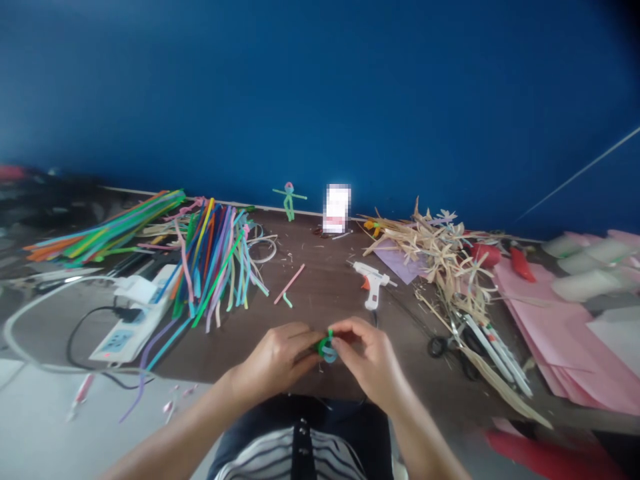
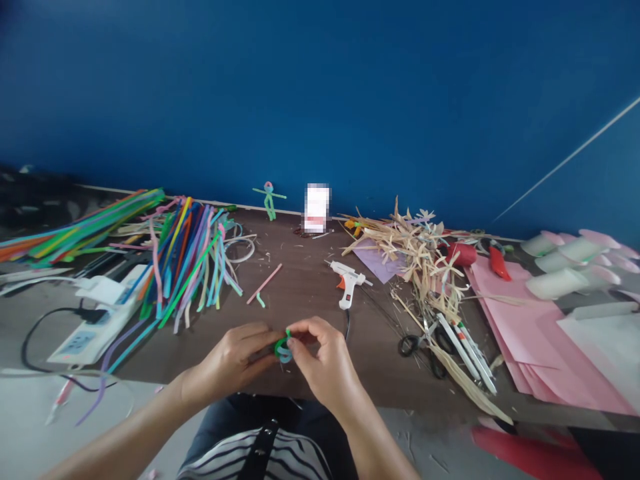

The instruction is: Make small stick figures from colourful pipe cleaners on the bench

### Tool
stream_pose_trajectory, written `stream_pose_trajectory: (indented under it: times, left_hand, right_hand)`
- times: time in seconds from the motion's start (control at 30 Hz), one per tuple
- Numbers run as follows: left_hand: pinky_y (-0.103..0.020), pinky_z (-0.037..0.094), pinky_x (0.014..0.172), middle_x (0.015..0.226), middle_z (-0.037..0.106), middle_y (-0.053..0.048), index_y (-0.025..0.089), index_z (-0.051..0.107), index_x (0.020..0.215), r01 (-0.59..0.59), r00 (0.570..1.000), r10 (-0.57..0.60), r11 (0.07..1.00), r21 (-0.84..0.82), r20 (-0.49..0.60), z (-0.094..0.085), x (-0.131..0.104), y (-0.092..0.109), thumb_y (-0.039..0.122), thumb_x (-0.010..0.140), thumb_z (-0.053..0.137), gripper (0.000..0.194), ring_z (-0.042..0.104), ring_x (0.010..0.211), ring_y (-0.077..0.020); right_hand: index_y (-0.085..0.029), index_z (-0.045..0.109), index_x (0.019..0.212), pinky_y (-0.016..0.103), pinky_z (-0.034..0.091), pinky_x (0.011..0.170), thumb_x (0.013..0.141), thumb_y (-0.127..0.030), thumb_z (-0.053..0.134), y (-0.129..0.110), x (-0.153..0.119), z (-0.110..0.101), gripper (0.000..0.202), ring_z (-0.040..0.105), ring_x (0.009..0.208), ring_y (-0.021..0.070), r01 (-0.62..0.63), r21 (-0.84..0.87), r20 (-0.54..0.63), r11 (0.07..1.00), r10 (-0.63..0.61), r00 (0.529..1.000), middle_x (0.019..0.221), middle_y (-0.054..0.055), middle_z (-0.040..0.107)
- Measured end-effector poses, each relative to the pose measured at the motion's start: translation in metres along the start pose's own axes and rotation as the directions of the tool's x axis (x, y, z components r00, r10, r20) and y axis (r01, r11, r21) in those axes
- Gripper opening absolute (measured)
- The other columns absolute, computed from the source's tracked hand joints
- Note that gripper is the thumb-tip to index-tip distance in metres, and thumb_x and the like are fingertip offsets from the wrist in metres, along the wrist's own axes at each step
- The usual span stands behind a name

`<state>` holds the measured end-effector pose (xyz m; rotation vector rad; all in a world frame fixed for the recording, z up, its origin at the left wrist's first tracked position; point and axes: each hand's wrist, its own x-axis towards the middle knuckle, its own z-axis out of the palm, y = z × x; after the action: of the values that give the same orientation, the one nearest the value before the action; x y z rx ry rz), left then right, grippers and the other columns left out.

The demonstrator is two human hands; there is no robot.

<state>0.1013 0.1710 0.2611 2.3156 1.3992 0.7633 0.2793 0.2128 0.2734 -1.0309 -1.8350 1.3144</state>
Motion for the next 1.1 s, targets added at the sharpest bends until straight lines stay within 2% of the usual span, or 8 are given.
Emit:
stream_pose_trajectory:
  times: [0.1, 0.2, 0.4, 0.67, 0.83, 0.93, 1.0, 1.1]
  left_hand:
    - [-0.022, 0.039, 0.058, 0.071, 0.058, -0.005, 0.016, 0.059, 0.099, 0.057, 0.998, -0.055, 0.997, -0.058, 0.028, -0.002, 0.002, 0.003, 0.026, 0.081, 0.047, 0.024, 0.051, 0.065, -0.0137]
    - [-0.021, 0.038, 0.059, 0.07, 0.059, -0.003, 0.016, 0.062, 0.093, 0.172, 0.984, -0.155, 0.959, -0.225, 0.088, -0.005, 0.005, 0.005, 0.028, 0.08, 0.048, 0.022, 0.052, 0.064, -0.0131]
    - [-0.02, 0.037, 0.056, 0.066, 0.055, 0.0, 0.013, 0.061, 0.08, 0.37, 0.929, -0.291, 0.763, -0.53, 0.23, -0.007, 0.009, 0.002, 0.037, 0.081, 0.044, 0.03, 0.047, 0.061, -0.0113]
    - [-0.023, 0.038, 0.066, 0.072, 0.056, -0.002, 0.012, 0.059, 0.079, 0.433, 0.901, -0.273, 0.608, -0.665, 0.338, -0.006, 0.01, 0.004, 0.04, 0.083, 0.039, 0.034, 0.049, 0.07, -0.0134]
    - [-0.02, 0.035, 0.053, 0.059, 0.048, 0.001, 0.011, 0.057, 0.074, 0.481, 0.871, -0.374, 0.52, -0.706, 0.318, 0.001, 0.011, 0.004, 0.039, 0.082, 0.042, 0.033, 0.042, 0.055, -0.0087]
    - [-0.021, 0.038, 0.058, 0.072, 0.054, -0.002, 0.012, 0.055, 0.091, 0.437, 0.876, -0.41, 0.45, -0.779, 0.254, 0.006, 0.014, 0.004, 0.034, 0.078, 0.05, 0.026, 0.046, 0.062, -0.01]
    - [-0.023, 0.041, 0.062, 0.084, 0.057, -0.005, 0.013, 0.051, 0.1, 0.415, 0.865, -0.446, 0.385, -0.824, 0.228, 0.01, 0.015, 0.004, 0.03, 0.073, 0.057, 0.032, 0.05, 0.071, -0.0123]
    - [-0.024, 0.041, 0.06, 0.076, 0.057, -0.003, 0.011, 0.054, 0.091, 0.449, 0.829, -0.52, 0.399, -0.8, 0.205, 0.014, 0.017, 0.003, 0.028, 0.069, 0.06, 0.028, 0.051, 0.068, -0.0129]
  right_hand:
    - [-0.018, 0.063, 0.082, 0.025, 0.045, 0.069, 0.077, -0.019, 0.053, -0.002, 0.001, -0.001, 0.011, 0.056, 0.072, 0.0135, 0.025, -0.025, 0.011, 0.999, -0.025, 1.0, 0.077, 0.002, 0.061]
    - [-0.018, 0.063, 0.084, 0.025, 0.044, 0.07, 0.079, -0.021, 0.05, -0.003, 0.0, -0.004, 0.015, 0.057, 0.074, 0.0138, 0.02, -0.013, 0.037, 1.0, -0.019, 0.999, 0.078, 0.003, 0.061]
    - [-0.018, 0.058, 0.1, 0.025, 0.046, 0.066, 0.08, -0.024, 0.051, 0.002, 0.0, -0.005, 0.022, 0.057, 0.074, 0.0132, -0.088, 0.201, 0.122, 0.976, 0.064, 0.99, 0.086, 0.004, 0.061]
    - [-0.015, 0.055, 0.072, 0.019, 0.042, 0.047, 0.071, -0.03, 0.061, 0.002, 0.006, 0.003, 0.016, 0.048, 0.048, 0.007, -0.239, 0.38, 0.098, 0.894, 0.218, 0.971, 0.059, -0.003, 0.054]
    - [-0.017, 0.055, 0.088, 0.019, 0.042, 0.053, 0.073, -0.025, 0.059, 0.005, 0.004, 0.005, 0.017, 0.051, 0.058, 0.0075, -0.167, 0.353, 0.096, 0.921, 0.142, 0.985, 0.073, -0.001, 0.058]
    - [-0.017, 0.053, 0.087, 0.018, 0.041, 0.053, 0.072, -0.021, 0.059, 0.009, 0.004, 0.007, 0.016, 0.05, 0.06, 0.008, -0.121, 0.308, 0.046, 0.944, 0.112, 0.993, 0.072, -0.002, 0.055]
    - [-0.017, 0.052, 0.085, 0.018, 0.041, 0.05, 0.074, -0.021, 0.057, 0.012, 0.006, 0.009, 0.013, 0.049, 0.055, 0.0079, -0.119, 0.292, 0.005, 0.949, 0.123, 0.992, 0.067, -0.003, 0.053]
    - [-0.017, 0.051, 0.086, 0.019, 0.041, 0.048, 0.074, -0.023, 0.056, 0.015, 0.01, 0.011, 0.014, 0.048, 0.051, 0.0081, -0.122, 0.297, -0.023, 0.947, 0.135, 0.991, 0.063, -0.004, 0.05]
